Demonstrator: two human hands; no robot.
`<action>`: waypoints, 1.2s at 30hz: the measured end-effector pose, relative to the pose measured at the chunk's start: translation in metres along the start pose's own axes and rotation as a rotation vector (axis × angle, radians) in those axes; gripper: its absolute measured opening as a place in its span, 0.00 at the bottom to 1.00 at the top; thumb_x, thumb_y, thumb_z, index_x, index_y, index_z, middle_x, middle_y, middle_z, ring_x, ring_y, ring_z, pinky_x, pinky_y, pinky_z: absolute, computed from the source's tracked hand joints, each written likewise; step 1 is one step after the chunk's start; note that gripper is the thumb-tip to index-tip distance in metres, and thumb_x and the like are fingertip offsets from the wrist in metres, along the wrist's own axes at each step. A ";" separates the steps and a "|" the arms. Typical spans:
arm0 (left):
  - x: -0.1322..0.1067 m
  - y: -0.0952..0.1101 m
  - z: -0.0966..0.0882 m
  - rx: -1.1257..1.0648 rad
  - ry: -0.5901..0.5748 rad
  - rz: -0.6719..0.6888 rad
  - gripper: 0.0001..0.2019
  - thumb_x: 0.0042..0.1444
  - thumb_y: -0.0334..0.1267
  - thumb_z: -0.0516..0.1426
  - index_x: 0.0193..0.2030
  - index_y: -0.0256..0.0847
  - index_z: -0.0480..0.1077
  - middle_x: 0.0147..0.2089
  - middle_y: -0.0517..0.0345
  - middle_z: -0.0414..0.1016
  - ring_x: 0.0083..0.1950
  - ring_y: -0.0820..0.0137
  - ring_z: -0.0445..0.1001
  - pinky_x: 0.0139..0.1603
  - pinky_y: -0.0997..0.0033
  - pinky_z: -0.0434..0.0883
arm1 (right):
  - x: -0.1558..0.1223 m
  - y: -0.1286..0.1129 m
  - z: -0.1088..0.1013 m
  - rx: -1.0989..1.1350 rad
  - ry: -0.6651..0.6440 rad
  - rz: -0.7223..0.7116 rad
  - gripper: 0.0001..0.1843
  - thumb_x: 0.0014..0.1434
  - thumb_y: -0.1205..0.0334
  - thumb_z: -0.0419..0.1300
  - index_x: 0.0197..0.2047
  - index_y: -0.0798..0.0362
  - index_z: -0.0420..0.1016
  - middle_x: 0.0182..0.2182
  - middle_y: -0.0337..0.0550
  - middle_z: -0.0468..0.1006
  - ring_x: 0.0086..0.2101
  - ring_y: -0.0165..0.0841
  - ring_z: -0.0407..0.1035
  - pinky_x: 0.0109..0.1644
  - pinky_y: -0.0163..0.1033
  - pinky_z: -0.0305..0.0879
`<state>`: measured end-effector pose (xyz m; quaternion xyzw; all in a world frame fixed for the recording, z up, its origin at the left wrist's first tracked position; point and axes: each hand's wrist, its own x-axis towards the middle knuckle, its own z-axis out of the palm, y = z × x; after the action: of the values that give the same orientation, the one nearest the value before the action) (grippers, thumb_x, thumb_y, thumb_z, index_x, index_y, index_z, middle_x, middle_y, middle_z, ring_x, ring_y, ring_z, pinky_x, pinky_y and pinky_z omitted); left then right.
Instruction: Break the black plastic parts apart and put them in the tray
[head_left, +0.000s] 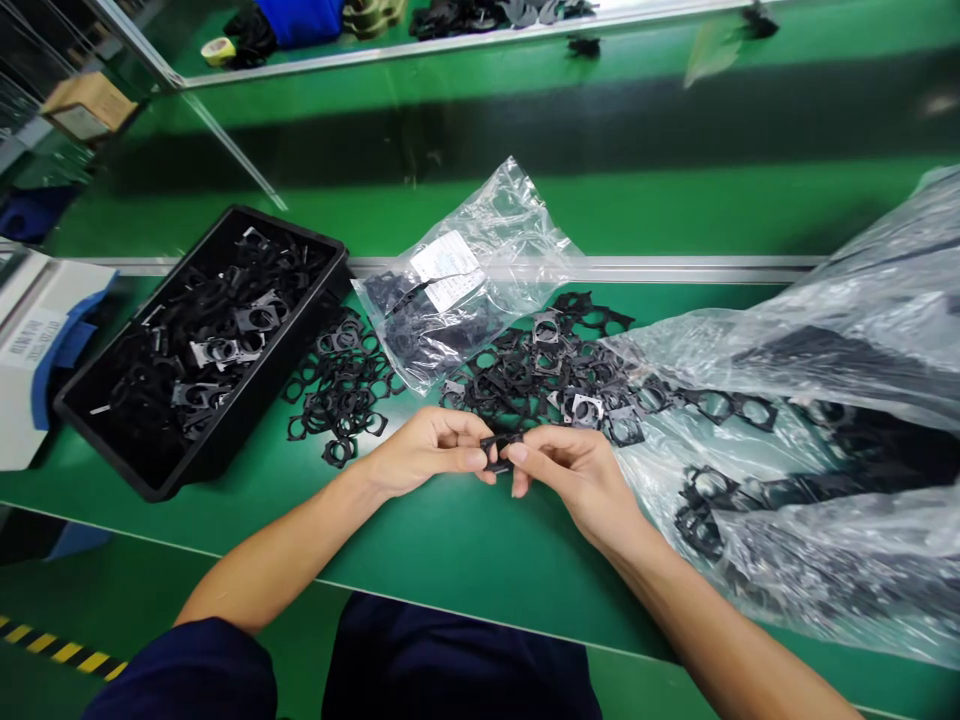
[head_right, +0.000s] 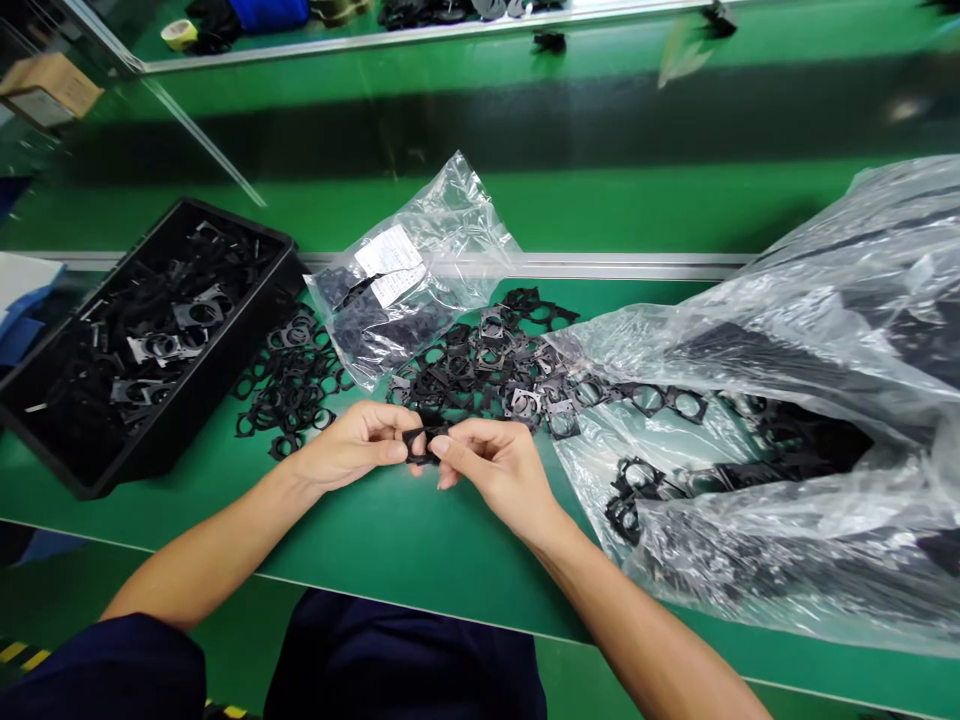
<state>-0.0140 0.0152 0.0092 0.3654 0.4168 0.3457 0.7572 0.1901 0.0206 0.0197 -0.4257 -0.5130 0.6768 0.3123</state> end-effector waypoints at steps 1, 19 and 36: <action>0.000 0.000 -0.001 -0.021 -0.030 -0.018 0.22 0.37 0.51 0.76 0.30 0.35 0.80 0.28 0.54 0.80 0.29 0.66 0.82 0.34 0.70 0.79 | 0.000 0.000 0.000 0.023 -0.017 0.009 0.23 0.58 0.42 0.67 0.22 0.52 0.77 0.19 0.41 0.78 0.23 0.31 0.70 0.32 0.38 0.69; 0.001 -0.011 0.009 0.212 0.264 0.218 0.19 0.52 0.51 0.69 0.38 0.37 0.74 0.28 0.59 0.77 0.29 0.70 0.80 0.34 0.73 0.76 | 0.003 0.007 0.001 -0.081 0.150 -0.039 0.24 0.57 0.40 0.67 0.23 0.53 0.74 0.20 0.40 0.77 0.22 0.31 0.70 0.28 0.36 0.66; -0.002 -0.015 0.011 0.261 0.222 0.265 0.10 0.57 0.38 0.66 0.44 0.38 0.77 0.33 0.58 0.75 0.33 0.74 0.76 0.34 0.77 0.72 | -0.001 0.006 0.002 -0.293 0.114 -0.195 0.18 0.61 0.47 0.66 0.29 0.52 0.77 0.24 0.39 0.74 0.25 0.30 0.66 0.29 0.35 0.63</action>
<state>-0.0021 0.0029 0.0016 0.4717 0.4873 0.4234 0.6006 0.1887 0.0174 0.0149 -0.4525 -0.6263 0.5364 0.3396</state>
